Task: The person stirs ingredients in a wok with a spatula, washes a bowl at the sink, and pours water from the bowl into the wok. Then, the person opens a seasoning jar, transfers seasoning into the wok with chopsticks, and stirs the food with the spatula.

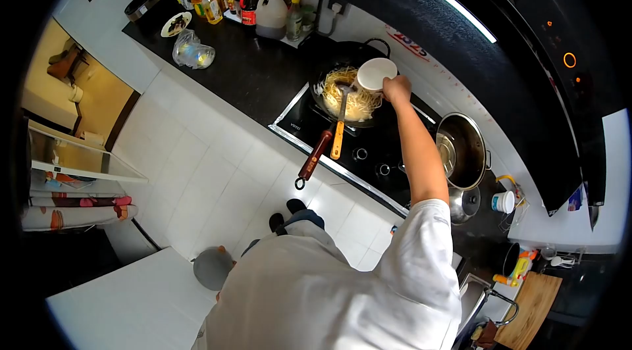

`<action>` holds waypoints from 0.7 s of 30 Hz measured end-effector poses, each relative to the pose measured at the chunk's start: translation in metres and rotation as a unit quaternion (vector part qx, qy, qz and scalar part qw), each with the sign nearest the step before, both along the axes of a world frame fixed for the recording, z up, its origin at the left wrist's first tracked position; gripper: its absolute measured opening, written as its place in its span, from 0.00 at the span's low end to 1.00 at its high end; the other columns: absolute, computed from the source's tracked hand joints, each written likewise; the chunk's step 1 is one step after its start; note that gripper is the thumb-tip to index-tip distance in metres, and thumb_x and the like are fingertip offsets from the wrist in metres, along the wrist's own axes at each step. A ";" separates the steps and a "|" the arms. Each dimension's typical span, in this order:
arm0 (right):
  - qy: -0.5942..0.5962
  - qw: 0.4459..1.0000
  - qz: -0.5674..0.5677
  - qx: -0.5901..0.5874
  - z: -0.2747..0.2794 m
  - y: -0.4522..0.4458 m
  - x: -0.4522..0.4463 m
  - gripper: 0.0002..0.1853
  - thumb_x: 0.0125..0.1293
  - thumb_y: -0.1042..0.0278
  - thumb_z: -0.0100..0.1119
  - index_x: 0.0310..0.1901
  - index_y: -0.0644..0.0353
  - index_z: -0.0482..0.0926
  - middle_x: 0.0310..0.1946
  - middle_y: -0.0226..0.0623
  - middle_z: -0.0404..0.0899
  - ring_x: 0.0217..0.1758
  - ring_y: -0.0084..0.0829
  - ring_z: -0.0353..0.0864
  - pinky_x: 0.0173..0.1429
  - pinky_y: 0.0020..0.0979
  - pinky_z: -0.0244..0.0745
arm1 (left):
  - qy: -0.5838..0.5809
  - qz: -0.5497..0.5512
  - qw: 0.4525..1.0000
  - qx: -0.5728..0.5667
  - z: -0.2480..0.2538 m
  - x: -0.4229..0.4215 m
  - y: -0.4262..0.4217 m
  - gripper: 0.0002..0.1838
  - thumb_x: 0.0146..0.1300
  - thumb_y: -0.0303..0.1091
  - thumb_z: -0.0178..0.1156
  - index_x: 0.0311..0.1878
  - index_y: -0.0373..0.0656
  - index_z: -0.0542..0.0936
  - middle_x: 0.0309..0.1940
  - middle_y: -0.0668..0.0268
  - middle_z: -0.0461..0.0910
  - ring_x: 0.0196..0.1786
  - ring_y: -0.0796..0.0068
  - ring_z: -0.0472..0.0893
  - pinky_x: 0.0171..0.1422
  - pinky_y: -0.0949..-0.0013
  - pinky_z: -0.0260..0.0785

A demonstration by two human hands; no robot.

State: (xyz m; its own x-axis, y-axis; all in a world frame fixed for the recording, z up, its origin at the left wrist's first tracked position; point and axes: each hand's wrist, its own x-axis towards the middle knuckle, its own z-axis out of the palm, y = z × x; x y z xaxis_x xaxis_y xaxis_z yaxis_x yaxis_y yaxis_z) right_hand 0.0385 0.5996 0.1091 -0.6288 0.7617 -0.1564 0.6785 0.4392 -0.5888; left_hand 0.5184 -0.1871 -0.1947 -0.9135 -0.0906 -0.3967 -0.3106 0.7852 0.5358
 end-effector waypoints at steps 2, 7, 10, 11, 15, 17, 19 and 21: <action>0.048 0.996 -0.027 -0.077 -0.007 0.010 -0.001 0.16 0.66 0.66 0.54 0.30 0.74 0.81 0.21 0.44 0.83 0.19 0.32 0.83 0.22 0.31 0.76 | -0.009 -0.011 1.000 -0.017 -0.004 0.003 -0.003 0.21 0.63 0.51 0.60 0.50 0.45 0.81 0.43 0.58 0.82 0.44 0.60 0.81 0.46 0.55 0.72; 0.150 0.951 -0.114 -0.246 0.005 0.018 0.015 0.16 0.70 0.65 0.50 0.38 0.74 0.78 0.23 0.41 0.83 0.17 0.22 0.77 0.19 0.22 0.69 | -0.034 -0.044 0.998 -0.038 -0.010 -0.009 -0.004 0.20 0.62 0.51 0.62 0.48 0.45 0.82 0.41 0.59 0.82 0.42 0.60 0.81 0.45 0.54 0.73; 0.184 0.930 -0.118 -0.295 0.014 0.024 0.034 0.15 0.71 0.66 0.49 0.41 0.74 0.77 0.25 0.42 0.83 0.18 0.20 0.75 0.19 0.20 0.67 | -0.040 -0.072 0.996 -0.047 -0.017 -0.024 -0.006 0.20 0.61 0.51 0.62 0.47 0.45 0.83 0.40 0.59 0.82 0.41 0.59 0.81 0.44 0.54 0.73; 0.186 0.930 -0.123 -0.292 0.015 0.026 0.041 0.15 0.71 0.66 0.49 0.41 0.74 0.77 0.25 0.42 0.83 0.18 0.20 0.75 0.19 0.20 0.67 | -0.043 -0.080 0.995 -0.049 -0.020 -0.030 -0.007 0.20 0.61 0.51 0.63 0.47 0.44 0.83 0.40 0.59 0.82 0.41 0.59 0.81 0.43 0.54 0.73; 0.243 0.904 -0.120 -0.331 0.035 0.014 0.081 0.15 0.71 0.64 0.46 0.45 0.70 0.75 0.28 0.41 0.84 0.18 0.18 0.73 0.18 0.18 0.65 | -0.042 -0.126 0.989 -0.061 -0.032 -0.049 -0.016 0.20 0.60 0.50 0.64 0.45 0.44 0.84 0.39 0.59 0.83 0.39 0.59 0.81 0.42 0.54 0.73; 0.264 0.893 -0.133 -0.339 0.046 0.002 0.109 0.15 0.72 0.65 0.45 0.46 0.70 0.75 0.29 0.41 0.84 0.18 0.18 0.72 0.18 0.18 0.64 | -0.044 -0.167 0.982 -0.073 -0.036 -0.059 -0.024 0.20 0.59 0.50 0.64 0.45 0.44 0.84 0.38 0.59 0.83 0.38 0.59 0.81 0.41 0.54 0.73; 0.296 0.886 -0.129 -0.332 0.055 -0.008 0.145 0.16 0.72 0.65 0.45 0.43 0.72 0.75 0.29 0.44 0.84 0.19 0.19 0.73 0.19 0.20 0.66 | -0.047 -0.217 0.971 -0.088 -0.041 -0.072 -0.031 0.20 0.59 0.50 0.65 0.44 0.44 0.85 0.37 0.60 0.83 0.38 0.59 0.81 0.41 0.53 0.73; 0.294 0.888 -0.133 -0.329 0.067 -0.023 0.189 0.15 0.69 0.67 0.45 0.43 0.74 0.75 0.28 0.44 0.84 0.18 0.20 0.72 0.19 0.21 0.65 | -0.053 -0.276 0.953 -0.110 -0.044 -0.090 -0.039 0.20 0.58 0.50 0.65 0.43 0.44 0.85 0.37 0.60 0.83 0.37 0.59 0.81 0.40 0.53 0.73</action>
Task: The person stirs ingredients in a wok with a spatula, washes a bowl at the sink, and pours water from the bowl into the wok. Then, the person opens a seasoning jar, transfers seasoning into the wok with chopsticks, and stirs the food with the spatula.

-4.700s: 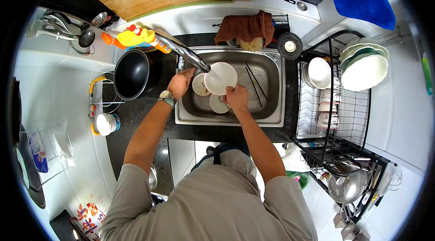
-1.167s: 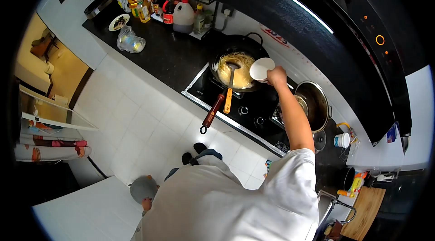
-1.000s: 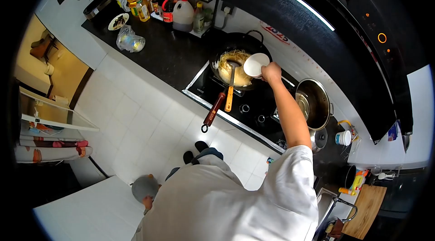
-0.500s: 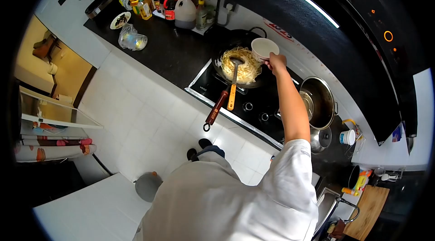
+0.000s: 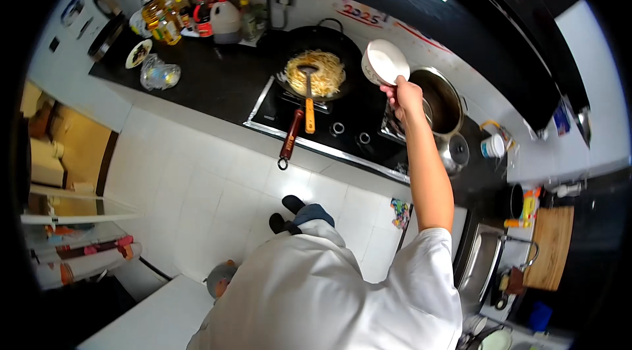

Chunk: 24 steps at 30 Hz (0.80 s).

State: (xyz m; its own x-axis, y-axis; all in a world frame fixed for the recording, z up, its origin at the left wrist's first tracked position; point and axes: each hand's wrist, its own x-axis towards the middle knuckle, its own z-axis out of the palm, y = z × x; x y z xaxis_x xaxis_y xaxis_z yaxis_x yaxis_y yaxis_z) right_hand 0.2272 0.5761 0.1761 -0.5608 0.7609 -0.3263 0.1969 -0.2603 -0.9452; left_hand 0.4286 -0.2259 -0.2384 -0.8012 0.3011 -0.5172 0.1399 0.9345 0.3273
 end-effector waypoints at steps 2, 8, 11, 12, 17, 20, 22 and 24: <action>0.009 1.000 -0.028 0.009 0.001 -0.011 0.048 0.15 0.68 0.68 0.45 0.43 0.75 0.75 0.28 0.44 0.84 0.18 0.20 0.71 0.19 0.21 0.64 | -0.010 -0.073 0.997 -0.031 0.006 -0.021 -0.003 0.19 0.58 0.50 0.65 0.42 0.43 0.85 0.36 0.60 0.84 0.36 0.59 0.81 0.39 0.53 0.73; -0.047 0.990 -0.126 0.034 0.000 -0.052 0.215 0.15 0.67 0.69 0.45 0.40 0.76 0.77 0.26 0.45 0.83 0.17 0.20 0.71 0.17 0.22 0.64 | -0.055 -0.296 0.944 -0.136 0.027 -0.098 0.024 0.19 0.56 0.50 0.67 0.40 0.43 0.87 0.34 0.60 0.84 0.34 0.59 0.82 0.37 0.53 0.73; -0.068 0.979 -0.188 0.051 -0.016 -0.063 0.298 0.16 0.68 0.68 0.46 0.35 0.74 0.79 0.24 0.43 0.82 0.17 0.21 0.72 0.18 0.22 0.64 | 0.124 -0.382 0.916 0.013 0.002 -0.128 0.035 0.14 0.54 0.47 0.69 0.30 0.46 0.83 0.24 0.61 0.82 0.29 0.57 0.81 0.36 0.53 0.75; -0.081 0.971 -0.217 0.058 -0.027 -0.063 0.329 0.16 0.68 0.68 0.46 0.34 0.73 0.79 0.23 0.42 0.82 0.17 0.21 0.72 0.18 0.22 0.64 | 0.049 -0.346 0.937 0.007 -0.005 -0.143 0.048 0.10 0.53 0.43 0.66 0.25 0.48 0.79 0.27 0.63 0.78 0.32 0.63 0.78 0.36 0.54 0.67; -0.087 0.935 -0.343 0.024 -0.068 -0.058 0.458 0.16 0.69 0.65 0.48 0.33 0.69 0.80 0.24 0.40 0.83 0.17 0.21 0.74 0.19 0.23 0.68 | 0.058 -0.410 0.907 0.078 0.014 -0.175 0.150 0.06 0.51 0.36 0.67 0.29 0.46 0.81 0.28 0.62 0.79 0.34 0.61 0.79 0.39 0.55 0.69; -0.104 0.912 -0.397 0.018 -0.104 -0.032 0.528 0.16 0.69 0.65 0.49 0.32 0.69 0.80 0.24 0.41 0.83 0.17 0.22 0.76 0.20 0.23 0.69 | 0.284 -0.517 0.781 0.206 -0.005 -0.173 0.206 0.11 0.65 0.42 0.60 0.38 0.44 0.79 0.28 0.58 0.80 0.30 0.60 0.79 0.36 0.58 0.73; -0.106 0.899 -0.424 0.023 -0.132 -0.005 0.570 0.14 0.68 0.66 0.50 0.32 0.69 0.80 0.23 0.42 0.83 0.18 0.24 0.79 0.20 0.25 0.71 | 0.382 -0.563 0.704 0.203 -0.011 -0.168 0.244 0.09 0.66 0.40 0.58 0.42 0.45 0.78 0.31 0.61 0.78 0.32 0.63 0.77 0.38 0.60 0.73; -0.122 0.888 -0.443 0.024 -0.159 0.030 0.607 0.14 0.68 0.67 0.51 0.32 0.70 0.80 0.23 0.43 0.83 0.19 0.26 0.80 0.20 0.26 0.73 | 0.476 -0.589 0.622 0.199 -0.011 -0.141 0.288 0.09 0.67 0.39 0.55 0.45 0.47 0.77 0.34 0.63 0.77 0.33 0.66 0.76 0.40 0.61 0.73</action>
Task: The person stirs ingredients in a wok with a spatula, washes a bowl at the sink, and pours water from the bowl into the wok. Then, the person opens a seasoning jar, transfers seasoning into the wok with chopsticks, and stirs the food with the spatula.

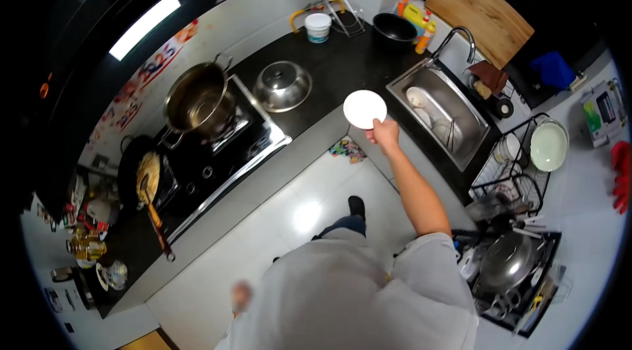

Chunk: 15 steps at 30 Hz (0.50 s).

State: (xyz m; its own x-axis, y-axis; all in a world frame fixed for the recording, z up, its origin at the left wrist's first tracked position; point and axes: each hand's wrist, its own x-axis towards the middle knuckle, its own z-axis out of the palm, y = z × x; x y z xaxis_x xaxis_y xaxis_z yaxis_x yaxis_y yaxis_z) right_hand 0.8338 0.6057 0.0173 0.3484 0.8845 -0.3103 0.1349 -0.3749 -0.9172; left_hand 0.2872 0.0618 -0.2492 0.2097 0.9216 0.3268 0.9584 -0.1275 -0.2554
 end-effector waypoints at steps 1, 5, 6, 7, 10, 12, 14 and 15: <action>0.011 1.000 -0.011 0.014 -0.019 0.021 0.018 0.13 0.67 0.69 0.54 0.31 0.72 0.80 0.22 0.42 0.83 0.18 0.26 0.81 0.19 0.28 0.75 | -0.034 0.029 0.998 -0.054 0.001 0.019 0.015 0.11 0.66 0.38 0.58 0.47 0.44 0.79 0.37 0.60 0.79 0.39 0.63 0.79 0.47 0.56 0.73; 0.030 0.999 -0.024 0.002 -0.078 0.108 0.069 0.14 0.65 0.69 0.54 0.30 0.74 0.80 0.23 0.45 0.84 0.21 0.31 0.85 0.22 0.30 0.80 | -0.388 0.153 0.873 -0.253 0.025 0.079 0.067 0.12 0.66 0.37 0.58 0.51 0.47 0.76 0.44 0.67 0.78 0.49 0.65 0.77 0.58 0.54 0.68; 0.038 0.999 -0.024 0.000 -0.085 0.129 0.076 0.14 0.65 0.69 0.54 0.30 0.74 0.80 0.23 0.45 0.84 0.21 0.31 0.85 0.22 0.30 0.80 | -0.077 0.008 0.956 -0.284 0.034 0.089 0.083 0.13 0.66 0.36 0.58 0.53 0.47 0.76 0.47 0.68 0.79 0.53 0.64 0.77 0.60 0.53 0.67; 0.041 0.999 -0.021 0.003 -0.096 0.148 0.081 0.14 0.65 0.69 0.54 0.29 0.74 0.80 0.22 0.44 0.84 0.21 0.31 0.85 0.23 0.31 0.80 | -0.070 0.075 0.968 -0.229 0.043 0.126 0.083 0.19 0.67 0.36 0.57 0.60 0.46 0.73 0.57 0.65 0.77 0.62 0.63 0.74 0.67 0.50 0.63; 0.051 0.999 -0.005 0.000 -0.131 0.197 0.094 0.15 0.68 0.68 0.51 0.32 0.74 0.80 0.25 0.46 0.84 0.22 0.32 0.85 0.24 0.32 0.81 | -0.264 0.138 0.918 -0.262 0.089 0.172 0.120 0.22 0.71 0.35 0.54 0.67 0.42 0.71 0.68 0.53 0.69 0.71 0.57 0.68 0.71 0.49 0.63; 0.075 0.997 -0.009 -0.013 -0.138 0.223 0.095 0.16 0.68 0.67 0.51 0.32 0.74 0.80 0.25 0.46 0.84 0.23 0.33 0.86 0.24 0.31 0.81 | -0.156 0.063 0.958 -0.231 0.114 0.186 0.148 0.25 0.73 0.35 0.51 0.72 0.44 0.64 0.74 0.54 0.61 0.76 0.58 0.61 0.75 0.49 0.60; 0.091 0.996 -0.018 -0.019 -0.139 0.245 0.092 0.16 0.69 0.67 0.51 0.32 0.75 0.80 0.25 0.46 0.84 0.22 0.33 0.85 0.24 0.31 0.81 | -0.586 0.230 0.751 -0.199 0.138 0.203 0.181 0.24 0.75 0.36 0.50 0.71 0.43 0.62 0.68 0.60 0.67 0.67 0.66 0.70 0.66 0.57 0.70; 0.102 0.994 -0.031 -0.029 -0.141 0.250 0.091 0.16 0.69 0.67 0.51 0.33 0.75 0.80 0.25 0.46 0.84 0.22 0.33 0.85 0.24 0.31 0.81 | -0.749 0.293 0.570 -0.166 0.152 0.209 0.195 0.24 0.76 0.36 0.49 0.71 0.43 0.60 0.65 0.62 0.69 0.62 0.70 0.74 0.61 0.60 0.75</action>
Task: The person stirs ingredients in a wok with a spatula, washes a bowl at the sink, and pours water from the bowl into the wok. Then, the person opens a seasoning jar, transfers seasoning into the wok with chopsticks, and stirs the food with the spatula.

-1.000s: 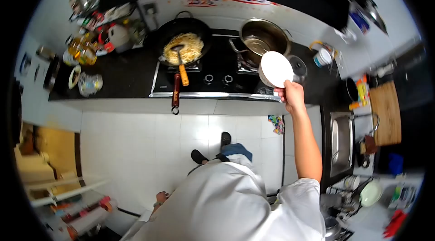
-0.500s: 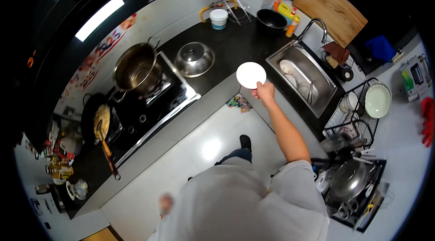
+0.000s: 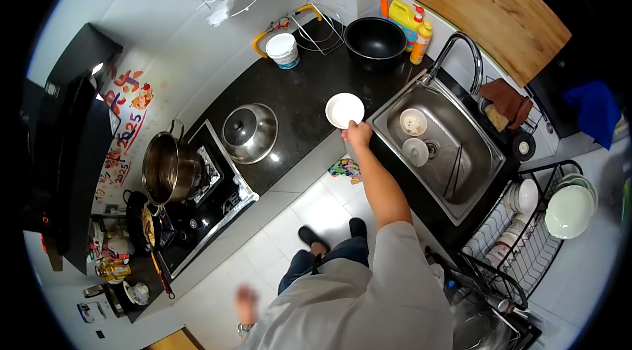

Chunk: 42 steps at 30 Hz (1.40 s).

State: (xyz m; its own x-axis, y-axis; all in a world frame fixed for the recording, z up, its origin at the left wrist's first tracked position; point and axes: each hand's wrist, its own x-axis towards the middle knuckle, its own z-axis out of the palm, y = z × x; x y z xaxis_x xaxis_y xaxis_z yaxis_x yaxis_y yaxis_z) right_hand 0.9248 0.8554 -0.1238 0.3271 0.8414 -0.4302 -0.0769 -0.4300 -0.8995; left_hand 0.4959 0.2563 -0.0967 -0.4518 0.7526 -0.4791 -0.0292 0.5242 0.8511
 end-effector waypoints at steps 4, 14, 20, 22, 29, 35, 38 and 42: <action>0.011 1.000 -0.010 0.011 -0.012 0.019 -0.001 0.16 0.69 0.67 0.51 0.32 0.74 0.79 0.24 0.46 0.84 0.20 0.34 0.85 0.22 0.31 0.81 | 0.002 -0.049 0.997 -0.062 0.052 0.015 0.068 0.27 0.78 0.38 0.45 0.76 0.44 0.54 0.76 0.57 0.57 0.76 0.62 0.60 0.78 0.54 0.58; 0.026 0.994 -0.103 -0.025 -0.009 0.039 -0.002 0.14 0.68 0.70 0.53 0.31 0.75 0.78 0.23 0.47 0.83 0.20 0.34 0.85 0.21 0.33 0.81 | 0.402 -0.370 0.835 0.068 0.084 0.030 0.277 0.13 0.73 0.32 0.52 0.57 0.39 0.76 0.54 0.57 0.78 0.53 0.59 0.79 0.60 0.58 0.71; 0.023 0.996 -0.070 -0.050 -0.008 0.035 -0.003 0.18 0.72 0.60 0.53 0.33 0.71 0.78 0.24 0.42 0.83 0.20 0.31 0.83 0.21 0.31 0.79 | 0.324 -0.425 0.834 0.134 0.090 0.051 0.364 0.12 0.73 0.33 0.54 0.52 0.38 0.79 0.49 0.58 0.82 0.51 0.62 0.81 0.55 0.62 0.74; -0.047 0.994 0.022 -0.094 0.013 0.030 0.011 0.29 0.75 0.46 0.48 0.31 0.70 0.78 0.23 0.40 0.83 0.19 0.30 0.82 0.20 0.31 0.77 | 0.334 -0.463 0.810 0.132 0.113 0.080 0.395 0.13 0.73 0.35 0.53 0.52 0.37 0.79 0.48 0.58 0.83 0.49 0.62 0.82 0.53 0.64 0.74; -0.555 0.809 -0.186 0.063 0.069 0.020 0.163 0.21 0.63 0.63 0.59 0.55 0.61 0.73 0.57 0.59 0.73 0.59 0.53 0.75 0.61 0.47 0.72 | 0.128 -0.559 0.805 0.151 0.086 0.205 0.497 0.16 0.76 0.38 0.52 0.54 0.36 0.78 0.46 0.62 0.83 0.45 0.73 0.81 0.49 0.70 0.74; -0.419 0.906 0.008 -0.063 0.038 0.058 0.256 0.17 0.64 0.73 0.51 0.54 0.67 0.70 0.50 0.57 0.79 0.56 0.52 0.80 0.59 0.44 0.77 | -0.133 -0.579 0.803 0.046 0.087 0.420 0.581 0.15 0.75 0.35 0.54 0.58 0.37 0.74 0.46 0.66 0.82 0.41 0.81 0.79 0.47 0.75 0.74; -0.467 0.883 0.040 0.040 0.020 0.040 0.255 0.23 0.63 0.75 0.47 0.60 0.68 0.69 0.54 0.58 0.78 0.56 0.52 0.80 0.61 0.43 0.76 | -0.132 -0.578 0.802 0.079 0.087 0.503 0.608 0.13 0.75 0.34 0.53 0.57 0.39 0.74 0.44 0.67 0.81 0.37 0.81 0.79 0.43 0.76 0.74; -0.484 0.856 -0.026 0.182 0.011 0.012 0.257 0.27 0.62 0.75 0.48 0.66 0.66 0.67 0.53 0.51 0.78 0.49 0.44 0.83 0.55 0.37 0.79 | -0.120 -0.606 0.783 0.072 0.096 0.579 0.620 0.12 0.75 0.32 0.53 0.56 0.39 0.73 0.43 0.68 0.81 0.35 0.81 0.79 0.41 0.76 0.74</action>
